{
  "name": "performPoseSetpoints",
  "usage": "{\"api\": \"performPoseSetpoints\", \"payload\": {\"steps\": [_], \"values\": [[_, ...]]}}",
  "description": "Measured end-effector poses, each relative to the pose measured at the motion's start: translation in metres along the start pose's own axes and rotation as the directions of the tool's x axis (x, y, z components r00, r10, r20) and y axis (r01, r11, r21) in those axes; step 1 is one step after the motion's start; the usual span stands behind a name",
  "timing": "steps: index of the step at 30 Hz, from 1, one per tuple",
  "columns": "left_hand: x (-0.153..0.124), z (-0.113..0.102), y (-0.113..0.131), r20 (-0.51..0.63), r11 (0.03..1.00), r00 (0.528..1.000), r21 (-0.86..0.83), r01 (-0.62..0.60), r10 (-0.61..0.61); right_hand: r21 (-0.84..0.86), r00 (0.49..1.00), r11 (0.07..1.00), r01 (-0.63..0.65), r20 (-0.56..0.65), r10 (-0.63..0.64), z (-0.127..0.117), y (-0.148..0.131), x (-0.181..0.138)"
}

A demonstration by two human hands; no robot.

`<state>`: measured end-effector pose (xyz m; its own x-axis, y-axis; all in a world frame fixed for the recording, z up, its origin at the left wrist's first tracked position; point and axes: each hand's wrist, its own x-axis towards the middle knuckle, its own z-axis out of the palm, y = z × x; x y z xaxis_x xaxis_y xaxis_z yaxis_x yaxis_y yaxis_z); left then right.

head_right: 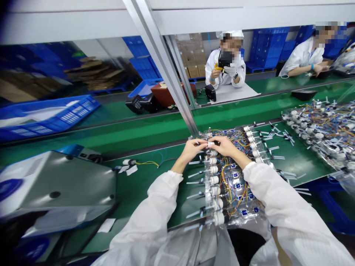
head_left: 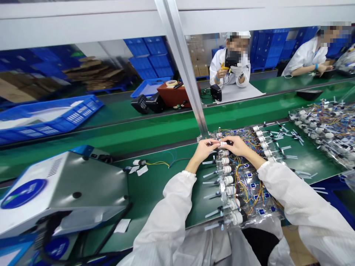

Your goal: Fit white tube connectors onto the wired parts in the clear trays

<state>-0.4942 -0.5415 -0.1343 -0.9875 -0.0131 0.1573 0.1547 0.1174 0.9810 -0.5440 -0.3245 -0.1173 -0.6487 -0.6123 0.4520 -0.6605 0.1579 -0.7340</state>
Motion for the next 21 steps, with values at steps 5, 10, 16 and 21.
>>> {"api": "performPoseSetpoints", "payload": {"steps": [5,10,16,21], "values": [[-0.002,-0.010,0.013,0.024,0.990,0.998,0.124,-0.061,0.058,-0.005,0.998,0.999,-0.050,0.046,0.050,0.000,-0.001,0.002],[-0.004,-0.010,0.015,0.051,0.936,0.986,0.309,-0.169,0.161,-0.168,0.997,0.985,0.050,0.066,-0.039,-0.001,0.000,0.002],[-0.004,-0.009,0.019,0.229,0.799,0.958,0.536,-0.273,0.174,-0.512,0.985,0.845,0.151,0.153,-0.083,-0.002,-0.013,-0.001],[-0.004,-0.008,0.016,0.225,0.796,0.956,0.536,-0.281,0.185,-0.601,0.988,0.784,0.155,0.117,-0.105,-0.027,-0.050,0.008]]}}
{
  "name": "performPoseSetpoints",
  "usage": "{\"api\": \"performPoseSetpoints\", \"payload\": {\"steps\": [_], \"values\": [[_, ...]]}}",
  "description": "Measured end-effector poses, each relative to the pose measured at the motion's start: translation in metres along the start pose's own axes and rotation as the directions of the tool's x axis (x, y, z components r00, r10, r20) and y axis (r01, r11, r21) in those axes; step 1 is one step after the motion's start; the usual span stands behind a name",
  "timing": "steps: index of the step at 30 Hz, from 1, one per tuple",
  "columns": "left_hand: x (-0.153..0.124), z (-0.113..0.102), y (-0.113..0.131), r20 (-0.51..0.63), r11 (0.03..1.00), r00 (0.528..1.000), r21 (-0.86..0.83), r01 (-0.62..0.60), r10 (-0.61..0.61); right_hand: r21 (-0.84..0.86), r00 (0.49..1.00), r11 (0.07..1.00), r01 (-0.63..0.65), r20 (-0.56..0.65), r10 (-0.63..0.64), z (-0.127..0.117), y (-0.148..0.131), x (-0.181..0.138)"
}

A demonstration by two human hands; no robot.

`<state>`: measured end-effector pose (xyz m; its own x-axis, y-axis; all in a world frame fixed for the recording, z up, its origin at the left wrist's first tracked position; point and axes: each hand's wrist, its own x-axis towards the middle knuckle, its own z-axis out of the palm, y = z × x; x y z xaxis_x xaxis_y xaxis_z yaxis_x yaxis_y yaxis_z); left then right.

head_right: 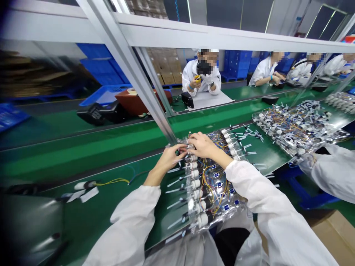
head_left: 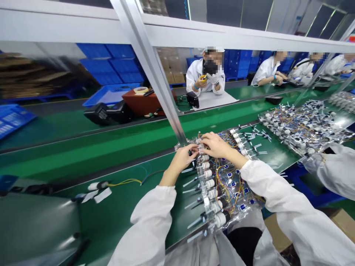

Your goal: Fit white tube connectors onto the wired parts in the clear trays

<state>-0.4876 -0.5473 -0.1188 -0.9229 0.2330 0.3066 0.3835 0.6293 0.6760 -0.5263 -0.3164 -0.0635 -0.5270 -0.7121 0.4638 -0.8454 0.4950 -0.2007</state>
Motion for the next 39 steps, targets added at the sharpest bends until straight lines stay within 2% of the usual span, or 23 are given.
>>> {"api": "performPoseSetpoints", "payload": {"steps": [3,5,6,7,8,9,10,11,14,18,22,25,27,30,34,36,38,39], "values": [[-0.002,0.002,-0.003,-0.039,1.000,0.999,-0.028,0.010,-0.011,-0.022,0.991,0.996,-0.082,-0.111,0.079,-0.052,0.033,0.001],[-0.002,0.002,-0.004,-0.042,0.999,0.999,-0.031,0.023,-0.025,-0.072,0.962,0.968,-0.240,-0.149,0.227,-0.089,0.077,-0.012],[-0.002,0.002,-0.004,-0.031,0.999,0.999,-0.033,0.036,-0.037,-0.119,0.928,0.925,-0.361,-0.144,0.343,-0.106,0.103,-0.024],[-0.001,0.001,-0.004,-0.010,0.998,0.999,-0.035,0.049,-0.050,-0.186,0.865,0.845,-0.501,-0.124,0.486,-0.121,0.128,-0.039],[0.000,0.000,-0.003,0.016,0.998,0.998,-0.034,0.057,-0.056,-0.276,0.761,0.718,-0.639,-0.096,0.641,-0.131,0.152,-0.057],[0.001,-0.001,-0.002,0.041,0.998,0.998,-0.030,0.053,-0.052,-0.370,0.638,0.582,-0.724,-0.040,0.769,-0.138,0.172,-0.078],[0.002,-0.004,-0.001,0.056,0.999,0.998,-0.025,0.038,-0.036,-0.410,0.566,0.513,-0.754,-0.010,0.824,-0.142,0.188,-0.099],[0.002,-0.006,0.001,0.053,1.000,0.999,-0.019,0.015,-0.014,-0.434,0.517,0.468,-0.770,0.007,0.856,-0.141,0.200,-0.121],[0.003,-0.015,0.003,-0.035,0.999,0.999,-0.008,-0.035,0.035,-0.470,0.418,0.380,-0.797,0.025,0.908,-0.127,0.217,-0.176],[0.002,-0.020,0.004,-0.122,0.999,0.992,-0.033,-0.031,0.027,-0.465,0.380,0.319,-0.826,-0.039,0.924,-0.104,0.227,-0.212],[0.002,-0.018,0.005,-0.104,0.998,0.994,-0.036,-0.042,0.038,-0.437,0.324,0.247,-0.865,-0.109,0.940,-0.095,0.241,-0.217],[0.002,-0.018,0.006,-0.084,0.998,0.996,-0.034,-0.044,0.041,-0.410,0.279,0.214,-0.886,-0.105,0.954,-0.095,0.246,-0.215],[0.002,-0.021,0.008,-0.076,0.998,0.996,-0.049,-0.044,0.040,-0.384,0.276,0.227,-0.895,-0.079,0.958,-0.098,0.246,-0.214],[0.001,-0.026,0.010,-0.084,0.996,0.996,-0.079,-0.041,0.034,-0.326,0.298,0.264,-0.908,-0.059,0.953,-0.106,0.241,-0.211],[0.001,-0.033,0.013,-0.167,0.992,0.986,-0.124,-0.020,-0.001,-0.236,0.357,0.327,-0.915,-0.102,0.928,-0.117,0.227,-0.196],[0.002,-0.034,0.018,-0.220,0.986,0.975,-0.167,-0.013,-0.024,-0.081,0.426,0.419,-0.905,-0.134,0.895,-0.120,0.207,-0.175],[0.005,-0.034,0.027,-0.252,0.964,0.967,-0.265,-0.024,-0.045,0.198,0.529,0.546,-0.814,-0.137,0.838,-0.120,0.173,-0.143],[0.007,-0.034,0.034,-0.258,0.941,0.965,-0.336,-0.040,-0.051,0.336,0.601,0.596,-0.730,-0.099,0.793,-0.118,0.150,-0.123]]}}
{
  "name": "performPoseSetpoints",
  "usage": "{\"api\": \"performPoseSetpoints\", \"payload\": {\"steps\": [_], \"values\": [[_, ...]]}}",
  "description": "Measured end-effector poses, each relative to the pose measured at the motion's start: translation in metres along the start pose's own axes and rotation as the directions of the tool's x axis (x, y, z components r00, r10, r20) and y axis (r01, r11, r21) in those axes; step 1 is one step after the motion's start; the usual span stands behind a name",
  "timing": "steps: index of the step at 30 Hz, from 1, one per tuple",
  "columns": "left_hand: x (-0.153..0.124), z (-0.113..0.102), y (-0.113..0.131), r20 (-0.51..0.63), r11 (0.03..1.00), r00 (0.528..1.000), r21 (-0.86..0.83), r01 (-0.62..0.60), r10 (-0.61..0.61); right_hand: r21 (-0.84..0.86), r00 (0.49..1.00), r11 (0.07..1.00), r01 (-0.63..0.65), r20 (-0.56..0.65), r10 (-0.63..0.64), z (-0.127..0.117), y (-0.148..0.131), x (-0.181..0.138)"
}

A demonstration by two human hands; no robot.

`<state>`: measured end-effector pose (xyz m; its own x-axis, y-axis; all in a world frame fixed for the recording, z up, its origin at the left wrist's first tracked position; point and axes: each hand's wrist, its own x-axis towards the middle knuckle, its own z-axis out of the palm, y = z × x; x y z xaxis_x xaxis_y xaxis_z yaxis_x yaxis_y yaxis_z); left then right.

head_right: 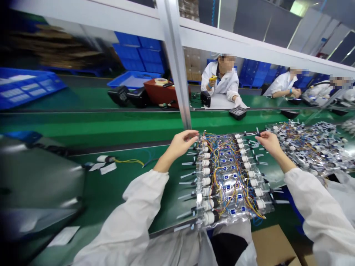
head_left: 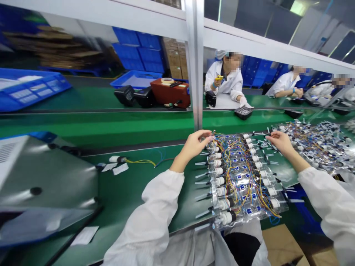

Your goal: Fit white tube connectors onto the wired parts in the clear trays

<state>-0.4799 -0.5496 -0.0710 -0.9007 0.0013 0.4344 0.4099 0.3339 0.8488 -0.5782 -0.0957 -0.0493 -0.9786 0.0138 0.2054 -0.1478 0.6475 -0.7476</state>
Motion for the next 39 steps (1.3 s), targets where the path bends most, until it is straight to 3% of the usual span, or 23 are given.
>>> {"api": "performPoseSetpoints", "payload": {"steps": [3,6,10,12,15,18,20,24,29,34,37,39], "values": [[0.004,0.011,0.021,0.000,0.977,1.000,-0.213,-0.029,0.030,0.248,0.964,0.961,0.120,0.201,-0.172,0.043,-0.090,-0.030],[0.005,0.018,0.042,0.028,0.961,0.992,-0.254,-0.110,0.121,0.360,0.874,0.911,0.199,0.355,-0.331,0.093,-0.164,-0.058],[0.006,0.009,0.045,-0.056,0.957,0.982,-0.225,-0.186,0.178,0.533,0.809,0.824,0.195,0.388,-0.442,0.154,-0.205,-0.064],[0.011,-0.001,0.032,-0.164,0.948,0.980,-0.277,-0.159,0.116,0.544,0.767,0.805,0.237,0.404,-0.499,0.175,-0.206,-0.055],[0.019,-0.015,0.005,-0.285,0.943,0.958,-0.317,-0.095,0.001,0.396,0.681,0.820,0.412,0.464,-0.566,0.196,-0.194,-0.037],[0.023,-0.019,-0.017,-0.272,0.978,0.962,-0.201,-0.055,-0.002,0.159,0.579,0.753,0.638,0.546,-0.606,0.208,-0.175,-0.022],[0.023,-0.016,-0.026,-0.182,0.992,0.983,-0.121,-0.040,0.018,-0.003,0.549,0.678,0.735,0.591,-0.591,0.211,-0.160,-0.016],[0.022,-0.005,-0.037,-0.008,0.999,1.000,-0.042,-0.012,0.011,-0.196,0.585,0.618,0.761,0.619,-0.524,0.213,-0.135,-0.011],[0.024,0.010,-0.055,0.063,0.998,0.997,0.040,0.049,-0.051,-0.175,0.547,0.589,0.789,0.638,-0.542,0.217,-0.122,-0.014],[0.019,0.022,-0.076,0.055,0.995,0.994,0.016,0.096,-0.096,-0.182,0.646,0.683,0.707,0.558,-0.521,0.220,-0.115,-0.019],[0.015,0.028,-0.087,0.022,0.993,0.994,-0.049,0.109,-0.108,-0.103,0.702,0.746,0.658,0.442,-0.558,0.222,-0.111,-0.023],[0.013,0.032,-0.093,-0.010,0.989,0.993,-0.091,0.115,-0.116,-0.027,0.713,0.757,0.653,0.360,-0.602,0.224,-0.109,-0.026]]}}
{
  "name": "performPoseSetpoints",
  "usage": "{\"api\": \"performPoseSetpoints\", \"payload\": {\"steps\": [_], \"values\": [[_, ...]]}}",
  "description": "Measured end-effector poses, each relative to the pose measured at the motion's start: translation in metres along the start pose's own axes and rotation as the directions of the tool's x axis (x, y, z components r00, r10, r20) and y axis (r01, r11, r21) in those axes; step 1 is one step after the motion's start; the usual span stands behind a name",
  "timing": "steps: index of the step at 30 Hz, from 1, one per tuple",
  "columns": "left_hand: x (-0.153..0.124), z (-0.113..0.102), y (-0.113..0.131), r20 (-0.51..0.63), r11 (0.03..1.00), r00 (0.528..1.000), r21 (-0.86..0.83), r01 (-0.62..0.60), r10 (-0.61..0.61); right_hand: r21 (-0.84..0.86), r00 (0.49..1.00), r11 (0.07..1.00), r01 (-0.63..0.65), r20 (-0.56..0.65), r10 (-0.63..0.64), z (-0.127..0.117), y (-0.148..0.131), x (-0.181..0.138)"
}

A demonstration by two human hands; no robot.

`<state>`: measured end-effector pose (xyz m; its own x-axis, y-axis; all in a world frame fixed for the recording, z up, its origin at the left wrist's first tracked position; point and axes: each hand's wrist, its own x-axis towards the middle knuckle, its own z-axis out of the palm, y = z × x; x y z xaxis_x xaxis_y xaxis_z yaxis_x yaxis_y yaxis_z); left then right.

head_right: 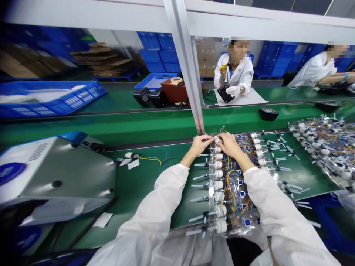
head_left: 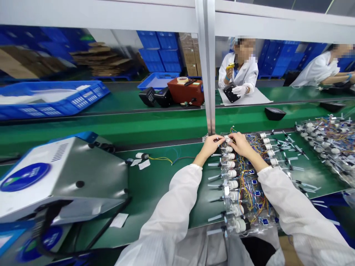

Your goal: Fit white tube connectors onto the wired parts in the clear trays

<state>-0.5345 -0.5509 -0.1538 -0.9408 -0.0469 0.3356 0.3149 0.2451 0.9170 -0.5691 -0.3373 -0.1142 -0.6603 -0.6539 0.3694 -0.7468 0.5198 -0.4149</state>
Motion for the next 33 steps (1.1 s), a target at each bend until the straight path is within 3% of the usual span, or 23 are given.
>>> {"api": "performPoseSetpoints", "payload": {"steps": [3,7,18,33], "values": [[-0.001,0.003,-0.007,-0.023,0.998,0.999,-0.065,0.021,-0.023,0.078,0.997,0.995,0.060,-0.060,-0.056,0.001,-0.001,-0.001],[-0.002,0.004,-0.012,-0.044,0.997,0.999,-0.077,0.002,-0.006,0.115,0.995,0.989,0.095,-0.041,-0.091,0.004,0.001,-0.002],[-0.004,0.006,-0.017,-0.042,0.996,0.999,-0.083,0.028,-0.031,0.179,1.000,0.984,0.005,-0.018,-0.002,0.012,0.007,-0.001],[-0.005,0.008,-0.033,-0.064,0.977,0.997,-0.209,0.034,-0.048,0.178,0.999,0.983,0.036,-0.033,-0.031,0.014,0.010,-0.001]]}}
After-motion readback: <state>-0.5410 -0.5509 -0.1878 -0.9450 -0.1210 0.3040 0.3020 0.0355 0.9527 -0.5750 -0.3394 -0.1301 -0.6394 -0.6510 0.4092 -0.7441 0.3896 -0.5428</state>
